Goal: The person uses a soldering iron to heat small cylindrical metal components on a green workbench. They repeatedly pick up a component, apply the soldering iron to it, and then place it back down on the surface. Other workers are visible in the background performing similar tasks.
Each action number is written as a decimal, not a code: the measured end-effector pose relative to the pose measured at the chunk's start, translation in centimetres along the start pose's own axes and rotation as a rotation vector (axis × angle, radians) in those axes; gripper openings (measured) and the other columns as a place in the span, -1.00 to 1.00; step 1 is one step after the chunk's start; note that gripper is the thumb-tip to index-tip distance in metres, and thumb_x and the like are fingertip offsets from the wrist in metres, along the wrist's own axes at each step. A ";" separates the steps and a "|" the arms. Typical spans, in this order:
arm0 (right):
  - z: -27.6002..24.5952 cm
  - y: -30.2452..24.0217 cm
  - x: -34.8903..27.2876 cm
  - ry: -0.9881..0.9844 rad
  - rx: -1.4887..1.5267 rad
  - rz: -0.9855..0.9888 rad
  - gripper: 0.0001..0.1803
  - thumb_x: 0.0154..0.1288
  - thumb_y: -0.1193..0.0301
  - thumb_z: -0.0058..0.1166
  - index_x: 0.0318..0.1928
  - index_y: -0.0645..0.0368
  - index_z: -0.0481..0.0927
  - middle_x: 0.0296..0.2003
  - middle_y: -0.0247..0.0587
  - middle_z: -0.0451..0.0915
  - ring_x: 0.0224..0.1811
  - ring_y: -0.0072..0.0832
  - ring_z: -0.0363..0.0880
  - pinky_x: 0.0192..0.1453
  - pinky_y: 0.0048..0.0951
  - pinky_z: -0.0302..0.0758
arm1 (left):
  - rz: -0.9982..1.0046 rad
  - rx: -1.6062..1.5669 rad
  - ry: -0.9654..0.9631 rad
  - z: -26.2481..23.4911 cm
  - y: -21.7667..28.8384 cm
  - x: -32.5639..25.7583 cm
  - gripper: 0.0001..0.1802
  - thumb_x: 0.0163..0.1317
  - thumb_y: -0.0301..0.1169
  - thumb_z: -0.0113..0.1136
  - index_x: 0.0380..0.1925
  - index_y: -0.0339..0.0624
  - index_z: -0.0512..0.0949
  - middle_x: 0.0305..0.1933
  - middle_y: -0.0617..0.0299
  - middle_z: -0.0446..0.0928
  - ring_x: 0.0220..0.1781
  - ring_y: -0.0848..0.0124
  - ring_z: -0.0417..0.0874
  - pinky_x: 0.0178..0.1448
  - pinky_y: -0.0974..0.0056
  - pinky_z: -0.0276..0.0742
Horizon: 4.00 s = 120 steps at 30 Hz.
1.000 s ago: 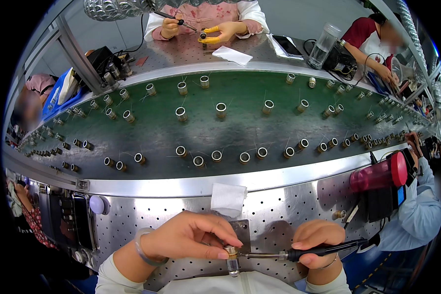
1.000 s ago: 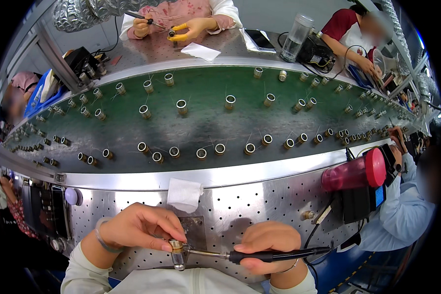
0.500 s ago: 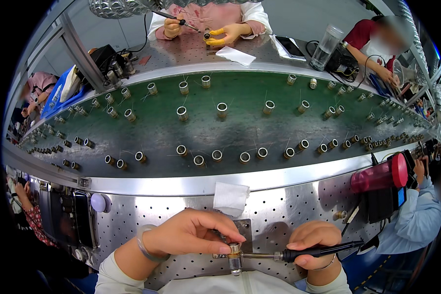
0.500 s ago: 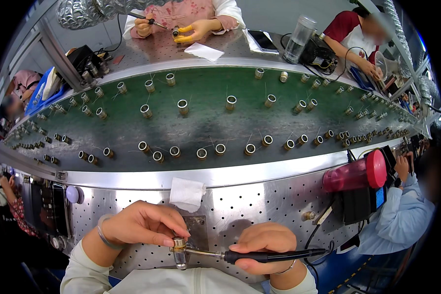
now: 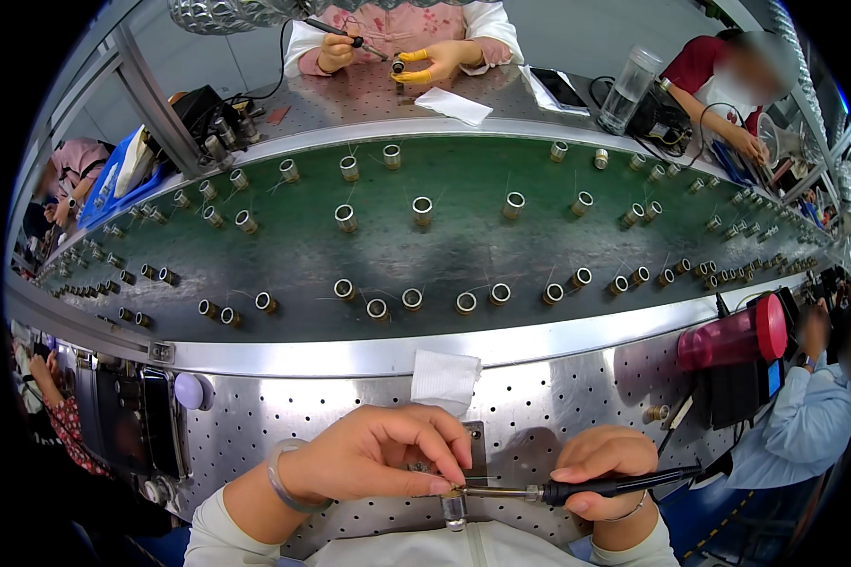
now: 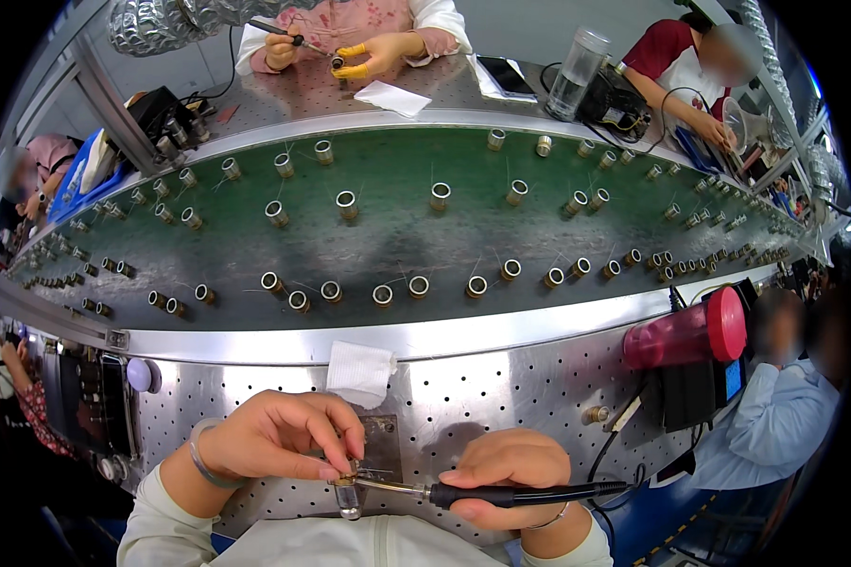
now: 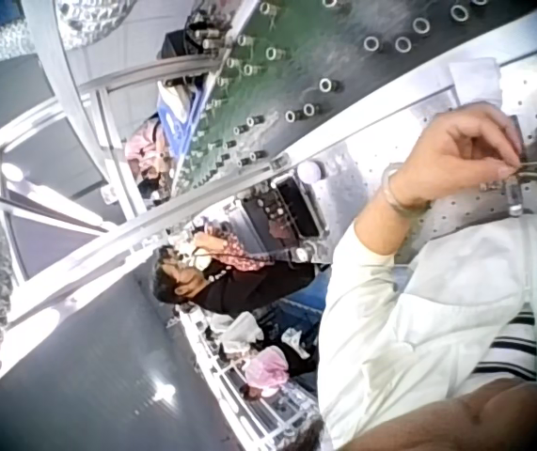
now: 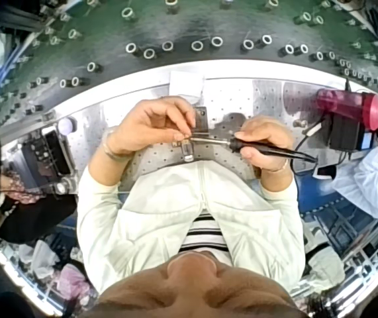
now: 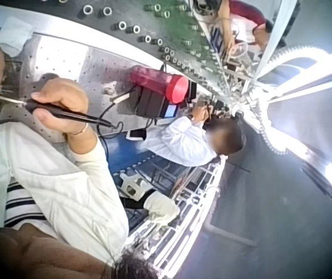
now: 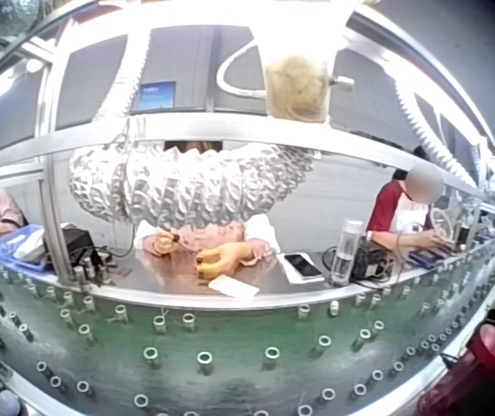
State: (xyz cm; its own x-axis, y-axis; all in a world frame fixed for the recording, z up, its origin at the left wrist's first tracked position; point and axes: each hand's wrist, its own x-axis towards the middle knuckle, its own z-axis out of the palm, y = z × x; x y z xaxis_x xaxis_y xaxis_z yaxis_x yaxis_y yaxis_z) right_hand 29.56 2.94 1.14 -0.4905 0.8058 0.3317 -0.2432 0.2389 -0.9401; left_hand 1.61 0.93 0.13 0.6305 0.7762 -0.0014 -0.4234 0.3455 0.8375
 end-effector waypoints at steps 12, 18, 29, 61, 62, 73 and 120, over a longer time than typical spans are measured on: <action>0.1 0.0 0.3 -0.014 -0.032 -0.056 -0.74 -0.11 0.56 0.40 -0.34 0.37 0.65 -0.56 -0.04 0.60 -0.59 -0.28 0.58 -0.46 -0.43 0.50 | 0.046 0.041 0.029 -0.5 -0.3 -0.2 -0.83 0.03 -0.76 0.30 -0.36 -0.33 0.68 -0.04 -0.05 0.50 -0.03 0.26 0.57 0.09 0.28 0.53; 0.0 0.0 0.4 -0.025 -0.049 -0.069 -0.72 -0.13 0.56 0.42 -0.34 0.38 0.65 -0.57 -0.03 0.60 -0.59 -0.26 0.58 -0.47 -0.43 0.50 | 0.052 0.065 0.033 -0.3 -0.2 -0.2 -0.82 0.04 -0.76 0.28 -0.35 -0.34 0.68 -0.05 -0.05 0.50 -0.03 0.25 0.57 0.11 0.27 0.53; -0.1 -0.1 0.7 -0.041 -0.044 -0.069 -0.73 -0.14 0.58 0.41 -0.36 0.39 0.65 -0.56 -0.02 0.60 -0.59 -0.27 0.58 -0.48 -0.43 0.50 | -0.107 -0.062 0.054 -0.3 0.7 -0.1 -0.69 0.13 -0.76 0.19 -0.10 -0.38 0.63 0.02 -0.07 0.50 0.00 0.30 0.56 0.09 0.31 0.49; -0.6 0.6 0.6 -0.022 -0.007 -0.091 -0.77 -0.10 0.56 0.35 -0.37 0.41 0.64 -0.59 -0.02 0.57 -0.63 -0.28 0.54 -0.54 -0.44 0.43 | -0.191 -0.046 0.022 -0.7 0.5 0.0 -0.64 0.12 -0.78 0.20 -0.04 -0.39 0.60 0.05 0.01 0.49 0.00 0.35 0.58 0.02 0.35 0.54; -0.5 0.7 0.7 -0.017 -0.004 -0.095 -0.77 -0.10 0.57 0.35 -0.37 0.40 0.64 -0.59 -0.02 0.58 -0.63 -0.28 0.54 -0.54 -0.45 0.44 | -0.196 -0.044 0.009 -0.7 0.6 -0.1 -0.64 0.12 -0.78 0.19 -0.03 -0.39 0.59 0.05 0.02 0.49 0.00 0.35 0.57 0.03 0.36 0.54; -0.2 0.3 0.1 0.004 -0.027 -0.009 -0.76 -0.11 0.56 0.37 -0.35 0.38 0.66 -0.54 -0.04 0.61 -0.56 -0.30 0.59 -0.45 -0.46 0.47 | -0.184 -0.028 -0.019 -0.9 0.2 0.1 -0.64 0.13 -0.75 0.21 -0.03 -0.37 0.60 0.02 0.03 0.51 -0.03 0.39 0.59 0.01 0.38 0.54; -0.1 1.6 -1.3 0.292 0.118 0.056 -0.64 0.03 0.36 0.42 -0.41 0.33 0.49 -0.57 -0.07 0.56 -0.67 -0.48 0.49 -0.59 -0.57 0.44 | 0.174 1.907 1.329 -19.1 10.2 -11.4 -0.67 -0.16 -0.55 0.35 -0.28 -0.19 0.62 -0.23 0.15 0.54 -0.16 0.17 0.52 -0.09 0.17 0.46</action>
State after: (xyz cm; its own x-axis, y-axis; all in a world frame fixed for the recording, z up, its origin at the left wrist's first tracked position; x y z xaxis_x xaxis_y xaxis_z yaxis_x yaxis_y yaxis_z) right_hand 29.93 2.29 -0.79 -0.2489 0.9415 0.2272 -0.3267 0.1392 -0.9348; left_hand -22.32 5.73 -1.73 -0.2799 0.7969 0.5354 0.9544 0.1707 0.2449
